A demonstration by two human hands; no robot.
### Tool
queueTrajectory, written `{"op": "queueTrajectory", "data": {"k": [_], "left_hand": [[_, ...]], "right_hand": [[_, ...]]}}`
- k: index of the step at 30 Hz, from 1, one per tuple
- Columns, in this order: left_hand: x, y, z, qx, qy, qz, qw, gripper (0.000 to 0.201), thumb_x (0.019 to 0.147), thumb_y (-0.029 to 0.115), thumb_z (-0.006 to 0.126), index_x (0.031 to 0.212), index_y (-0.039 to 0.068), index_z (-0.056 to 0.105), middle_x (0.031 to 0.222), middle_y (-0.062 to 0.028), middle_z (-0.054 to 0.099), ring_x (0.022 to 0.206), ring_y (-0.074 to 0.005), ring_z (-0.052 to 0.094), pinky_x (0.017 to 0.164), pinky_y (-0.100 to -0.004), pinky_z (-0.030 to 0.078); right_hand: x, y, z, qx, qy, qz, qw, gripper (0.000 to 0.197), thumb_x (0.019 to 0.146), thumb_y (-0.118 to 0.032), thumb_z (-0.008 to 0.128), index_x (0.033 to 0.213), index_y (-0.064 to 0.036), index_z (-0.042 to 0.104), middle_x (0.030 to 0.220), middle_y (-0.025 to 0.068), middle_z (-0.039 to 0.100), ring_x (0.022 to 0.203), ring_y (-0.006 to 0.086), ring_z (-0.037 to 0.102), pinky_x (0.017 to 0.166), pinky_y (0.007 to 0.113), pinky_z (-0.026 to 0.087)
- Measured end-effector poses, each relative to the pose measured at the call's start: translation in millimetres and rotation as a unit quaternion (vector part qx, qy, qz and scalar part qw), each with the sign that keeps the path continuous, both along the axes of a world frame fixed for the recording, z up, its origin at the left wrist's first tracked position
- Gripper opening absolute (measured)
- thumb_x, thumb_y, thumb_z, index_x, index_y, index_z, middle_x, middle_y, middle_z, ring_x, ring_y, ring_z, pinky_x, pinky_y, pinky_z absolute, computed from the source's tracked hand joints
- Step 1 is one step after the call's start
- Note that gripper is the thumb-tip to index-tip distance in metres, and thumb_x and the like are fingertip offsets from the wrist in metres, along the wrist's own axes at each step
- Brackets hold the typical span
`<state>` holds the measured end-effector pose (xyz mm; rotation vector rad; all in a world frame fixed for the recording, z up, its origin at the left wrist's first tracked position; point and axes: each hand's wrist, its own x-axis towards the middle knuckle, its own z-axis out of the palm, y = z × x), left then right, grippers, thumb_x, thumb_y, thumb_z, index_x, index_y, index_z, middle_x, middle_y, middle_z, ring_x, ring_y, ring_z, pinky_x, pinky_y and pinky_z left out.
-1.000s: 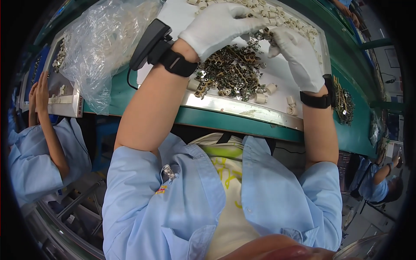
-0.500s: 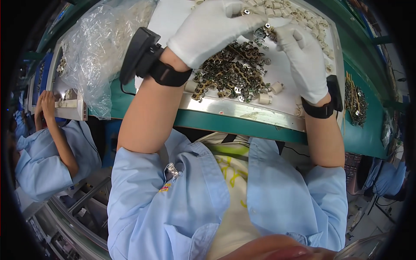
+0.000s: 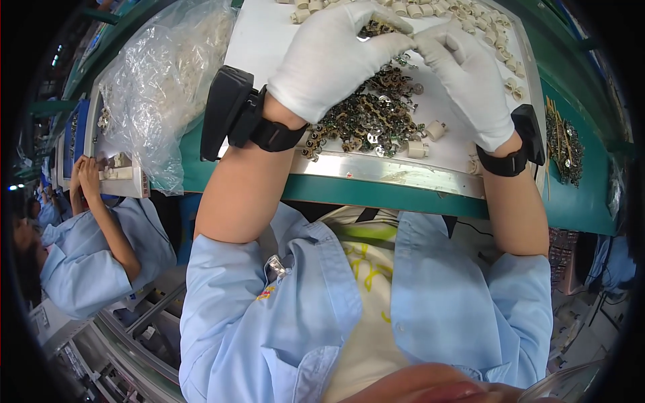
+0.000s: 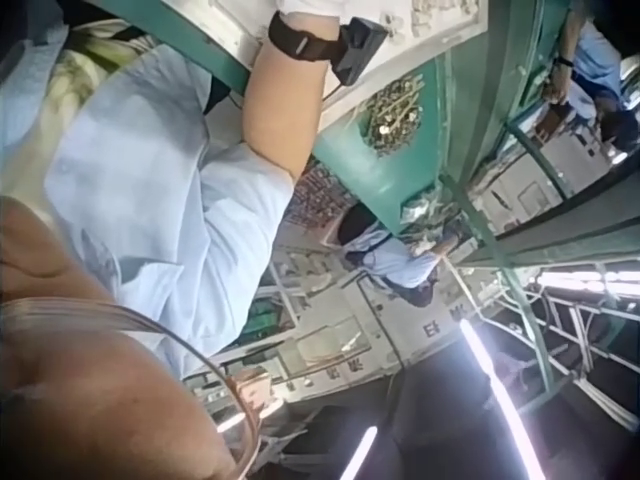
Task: The person picks up a circuit board and a metal component, fits the component onto the board, and then uses a wooden stick to press it into place before inserting the assembly into a plastic housing.
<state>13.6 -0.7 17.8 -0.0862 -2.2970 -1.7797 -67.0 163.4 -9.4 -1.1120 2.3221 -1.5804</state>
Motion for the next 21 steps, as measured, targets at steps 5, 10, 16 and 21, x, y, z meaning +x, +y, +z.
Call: {"op": "queueTrajectory", "data": {"k": [5, 10, 16, 21], "left_hand": [[1, 6, 3, -0.125, 0.004, 0.016, 0.992, 0.016, 0.081, 0.008, 0.064, 0.092, -0.004, 0.063, 0.085, -0.0082, 0.066, 0.077, -0.0104, 0.059, 0.07, -0.0232, 0.047], [-2, 4, -7, -0.016, -0.023, 0.009, 1.0, 0.014, 0.081, 0.007, 0.064, 0.091, -0.003, 0.063, 0.085, -0.0054, 0.065, 0.076, -0.0104, 0.059, 0.069, -0.023, 0.047], [-8, -3, -19, 0.1, -0.057, -0.03, 0.993, 0.018, 0.082, 0.007, 0.064, 0.096, -0.004, 0.061, 0.087, -0.0046, 0.064, 0.077, -0.0097, 0.057, 0.07, -0.0217, 0.046], [-7, -5, -17, -0.083, -0.006, 0.028, 0.996, 0.027, 0.076, 0.017, 0.064, 0.092, -0.004, 0.064, 0.08, -0.0168, 0.066, 0.07, -0.0215, 0.064, 0.066, -0.0289, 0.048]], "right_hand": [[7, -3, 0, 0.034, 0.063, -0.055, 0.996, 0.02, 0.09, -0.019, 0.056, 0.091, 0.0006, 0.062, 0.075, 0.0007, 0.056, 0.069, 0.0081, 0.049, 0.063, 0.021, 0.04], [14, -9, 2, 0.012, 0.153, -0.075, 0.985, 0.014, 0.087, -0.014, 0.058, 0.088, -0.0002, 0.062, 0.073, 0.0051, 0.058, 0.067, 0.0129, 0.053, 0.062, 0.024, 0.042], [16, -13, 4, 0.009, 0.242, -0.096, 0.965, 0.009, 0.083, -0.01, 0.06, 0.085, -0.0014, 0.062, 0.074, 0.0099, 0.061, 0.068, 0.0219, 0.058, 0.062, 0.029, 0.045], [23, -17, 2, 0.008, 0.24, -0.122, 0.963, 0.01, 0.082, -0.011, 0.061, 0.083, -0.0009, 0.062, 0.073, 0.0108, 0.06, 0.067, 0.0229, 0.058, 0.062, 0.03, 0.045]]}}
